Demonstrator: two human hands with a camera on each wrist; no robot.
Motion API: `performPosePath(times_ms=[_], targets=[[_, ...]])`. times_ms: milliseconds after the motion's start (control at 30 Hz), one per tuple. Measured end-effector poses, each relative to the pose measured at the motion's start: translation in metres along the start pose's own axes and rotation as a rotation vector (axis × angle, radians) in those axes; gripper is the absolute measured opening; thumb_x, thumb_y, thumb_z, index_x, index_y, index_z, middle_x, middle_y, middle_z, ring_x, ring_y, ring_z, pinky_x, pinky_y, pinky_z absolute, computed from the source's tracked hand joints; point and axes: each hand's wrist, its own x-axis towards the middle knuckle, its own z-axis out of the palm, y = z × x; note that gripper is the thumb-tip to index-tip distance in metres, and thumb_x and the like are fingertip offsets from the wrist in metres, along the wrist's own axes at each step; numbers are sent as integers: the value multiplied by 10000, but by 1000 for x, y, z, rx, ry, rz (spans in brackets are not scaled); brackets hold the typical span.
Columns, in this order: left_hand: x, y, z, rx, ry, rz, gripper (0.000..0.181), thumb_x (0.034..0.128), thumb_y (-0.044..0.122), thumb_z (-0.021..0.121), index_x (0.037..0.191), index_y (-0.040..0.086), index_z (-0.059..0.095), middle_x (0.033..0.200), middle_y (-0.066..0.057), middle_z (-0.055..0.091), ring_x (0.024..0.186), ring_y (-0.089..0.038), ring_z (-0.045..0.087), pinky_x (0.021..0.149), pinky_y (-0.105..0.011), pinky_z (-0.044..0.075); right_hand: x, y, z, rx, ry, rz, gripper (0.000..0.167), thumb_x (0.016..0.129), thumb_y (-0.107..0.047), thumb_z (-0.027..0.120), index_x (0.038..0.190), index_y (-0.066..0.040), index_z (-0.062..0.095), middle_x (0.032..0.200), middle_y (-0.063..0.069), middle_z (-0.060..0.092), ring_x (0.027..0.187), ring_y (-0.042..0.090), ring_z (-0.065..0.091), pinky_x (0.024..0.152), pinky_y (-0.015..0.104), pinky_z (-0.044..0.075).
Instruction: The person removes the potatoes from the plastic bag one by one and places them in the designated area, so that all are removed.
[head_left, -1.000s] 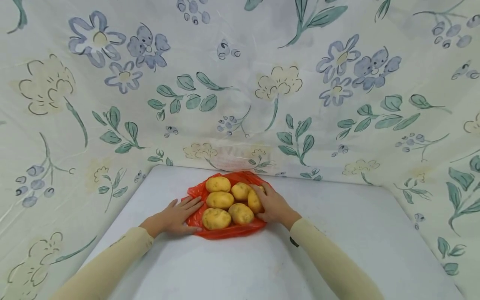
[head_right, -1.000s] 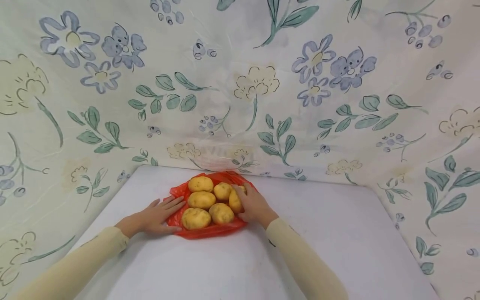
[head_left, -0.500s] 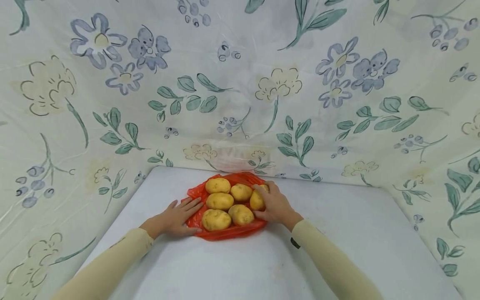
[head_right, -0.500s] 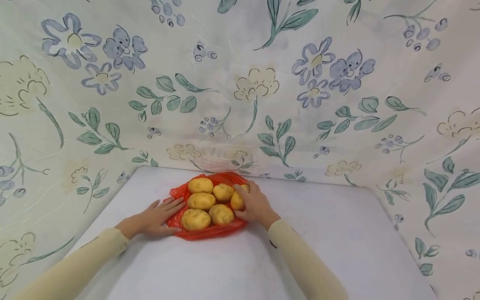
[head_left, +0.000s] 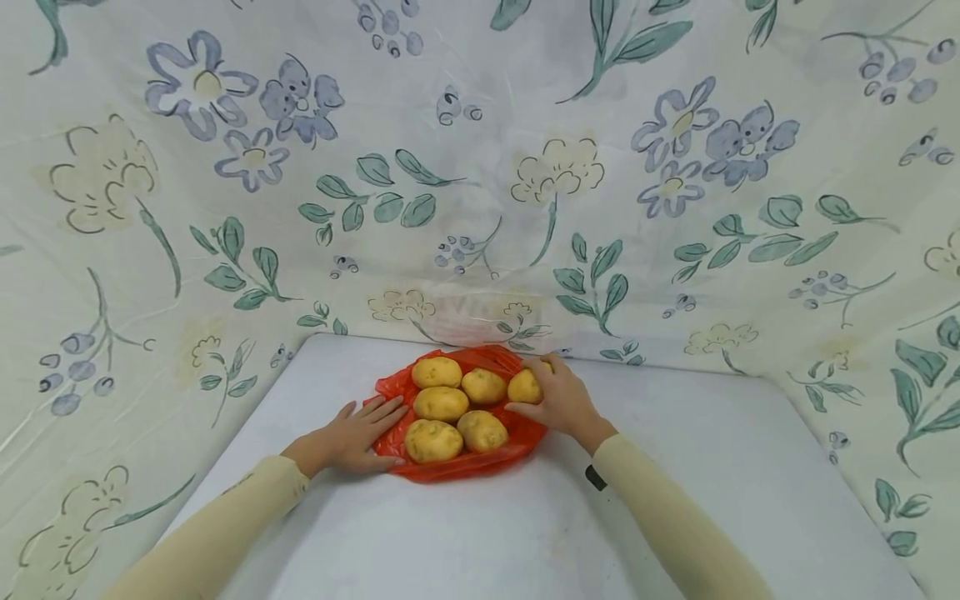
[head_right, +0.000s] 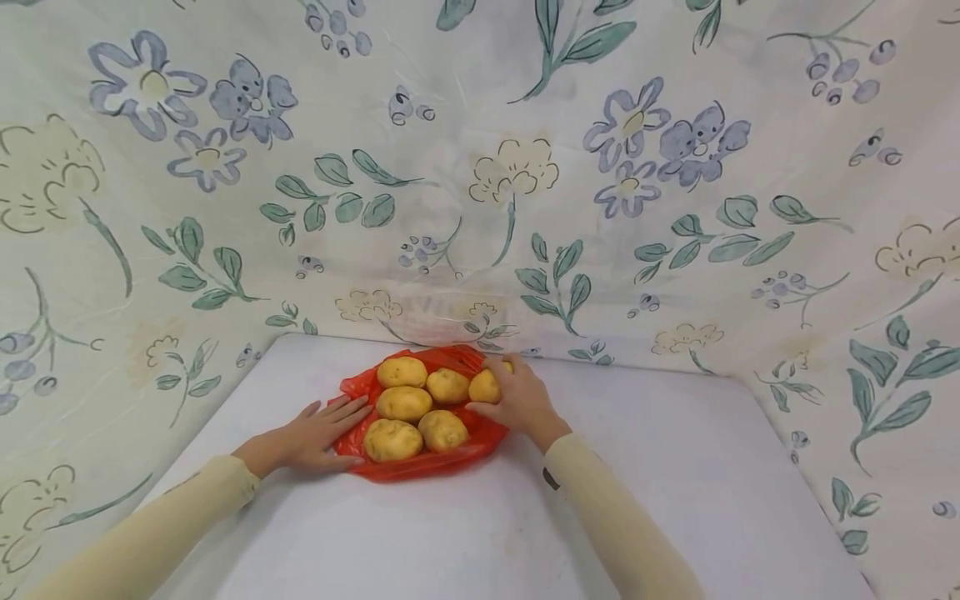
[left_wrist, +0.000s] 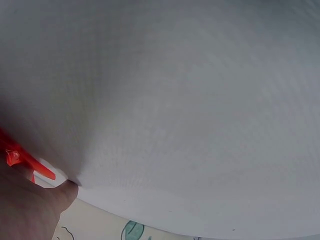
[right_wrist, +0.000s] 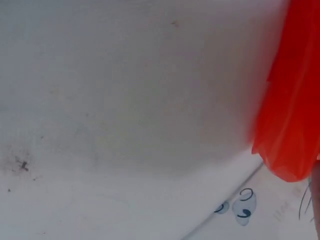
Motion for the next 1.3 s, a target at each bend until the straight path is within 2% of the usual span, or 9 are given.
performPosePath(times_ms=[167, 433, 533, 633, 767, 900, 1000, 1133, 1300], targets=[[1, 0, 0, -1, 1, 0, 950, 866, 703, 537, 1574, 137, 252, 1651, -126, 199, 1507, -427, 152, 1127, -748, 101, 1, 3, -4, 104, -27, 89, 734, 759, -489, 824, 1374, -221, 527, 1317, 158, 431, 1117, 331, 558, 903, 454, 570], [2, -1, 0, 14, 3, -15, 946, 867, 717, 519, 1578, 154, 248, 1654, -108, 197, 1514, -410, 147, 1138, -735, 98, 5, 8, -11, 405, 18, 273, 634, 763, -276, 867, 1288, -170, 528, 1403, 168, 315, 1216, 390, 502, 973, 506, 529], [2, -1, 1, 11, 9, -10, 943, 867, 709, 527, 1574, 146, 257, 1651, -115, 206, 1511, -416, 154, 1131, -743, 99, 5, 9, -15, 452, 22, 310, 642, 769, -173, 858, 1303, -166, 502, 1423, 179, 284, 1254, 404, 464, 1005, 520, 505], [2, -1, 2, 18, 11, -9, 939, 869, 711, 522, 1575, 151, 256, 1652, -112, 205, 1512, -412, 155, 1133, -740, 102, 5, 12, -17, 450, 1, 330, 658, 774, -46, 815, 1320, -179, 474, 1433, 186, 253, 1274, 416, 440, 1025, 531, 488], [1, 0, 1, 19, 12, -7, 933, 875, 703, 521, 1573, 142, 260, 1650, -120, 207, 1509, -418, 161, 1132, -742, 104, 3, 15, -18, 424, -29, 324, 682, 768, 22, 769, 1335, -184, 452, 1387, 187, 281, 1234, 415, 469, 1019, 534, 491], [0, 2, 0, 20, 2, -13, 931, 878, 699, 520, 1574, 139, 257, 1651, -120, 203, 1512, -416, 152, 1136, -738, 98, -1, 17, -18, 359, -38, 297, 685, 799, -144, 800, 1372, -157, 425, 1318, 165, 385, 1165, 372, 524, 1000, 522, 504], [0, 2, 0, 21, -5, -14, 931, 879, 699, 519, 1574, 138, 255, 1652, -119, 201, 1514, -412, 146, 1140, -733, 93, -3, 17, -20, 354, -29, 262, 759, 802, -264, 810, 1420, -116, 395, 1316, 157, 466, 1156, 347, 539, 980, 521, 515], [0, 2, 1, 19, -8, -12, 937, 879, 704, 513, 1574, 132, 252, 1652, -128, 196, 1513, -417, 142, 1137, -737, 89, -3, 19, -22, 353, -9, 194, 807, 819, -323, 793, 1473, -124, 363, 1340, 145, 522, 1168, 330, 549, 963, 522, 525], [-1, 3, 1, 20, -11, -18, 942, 879, 718, 496, 1579, 142, 237, 1656, -123, 180, 1517, -414, 131, 1139, -736, 83, -2, 21, -25, 326, 10, 147, 782, 849, -379, 755, 1495, -172, 367, 1365, 129, 544, 1164, 317, 565, 956, 511, 532]])
